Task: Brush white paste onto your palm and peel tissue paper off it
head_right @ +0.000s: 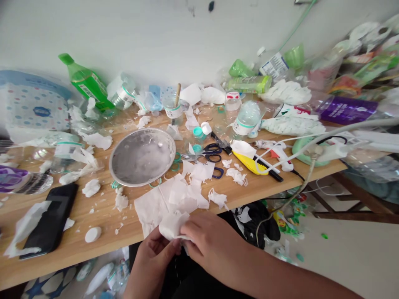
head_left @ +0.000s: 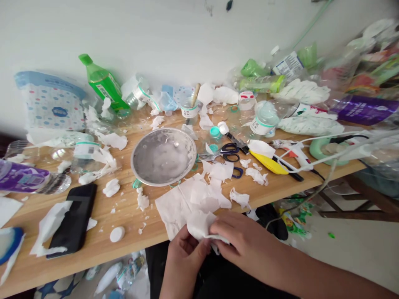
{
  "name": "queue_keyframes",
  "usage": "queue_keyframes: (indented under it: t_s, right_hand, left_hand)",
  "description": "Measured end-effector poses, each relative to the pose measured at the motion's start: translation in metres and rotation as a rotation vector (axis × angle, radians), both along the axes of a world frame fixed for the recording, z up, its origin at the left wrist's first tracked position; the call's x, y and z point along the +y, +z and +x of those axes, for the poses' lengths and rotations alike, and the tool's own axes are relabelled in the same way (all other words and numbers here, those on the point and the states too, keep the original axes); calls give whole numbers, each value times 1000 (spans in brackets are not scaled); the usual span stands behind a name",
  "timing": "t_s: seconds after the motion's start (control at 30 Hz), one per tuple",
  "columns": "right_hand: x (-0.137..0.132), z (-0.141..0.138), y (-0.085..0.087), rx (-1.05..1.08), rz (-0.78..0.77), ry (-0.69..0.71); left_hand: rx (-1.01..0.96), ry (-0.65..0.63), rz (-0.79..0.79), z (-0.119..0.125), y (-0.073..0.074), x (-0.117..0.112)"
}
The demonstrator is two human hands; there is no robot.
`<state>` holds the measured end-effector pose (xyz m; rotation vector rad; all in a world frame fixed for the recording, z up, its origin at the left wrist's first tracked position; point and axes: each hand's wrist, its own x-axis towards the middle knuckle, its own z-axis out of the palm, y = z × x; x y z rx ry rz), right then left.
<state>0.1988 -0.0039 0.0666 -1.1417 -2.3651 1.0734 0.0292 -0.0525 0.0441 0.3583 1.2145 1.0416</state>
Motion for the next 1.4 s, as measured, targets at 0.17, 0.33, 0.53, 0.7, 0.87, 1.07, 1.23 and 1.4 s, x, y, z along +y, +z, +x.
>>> queue_keyframes:
  t_s: [0.17,0.33,0.53,0.7,0.87,1.07,1.23,1.4]
  right_hand:
    - [12,-2,6,61,-489,-39]
    - [11,1,4,-16,-345,-29]
    - [7,6,9,-80,-168,32]
    - [7,7,12,-58,-98,43]
    - [3,8,8,-51,-24,16]
    - [-1,11,5,-39,21,-22]
    - [-3,10,4,-35,83,-18]
    - [1,13,15,-36,-97,16]
  left_hand:
    - [-98,24,-85,-3,6,0]
    - [-49,30,-76,-3,5,1]
    - [-49,5,-42,-2,10,2]
    - [-108,-25,-39,-2,13,6]
    - [-134,-19,-49,1,7,7]
    - [-229,-21,-93,6,4,8]
    - [-320,-33,-127,3,9,7]
    - [-275,-56,-69,-1,10,5]
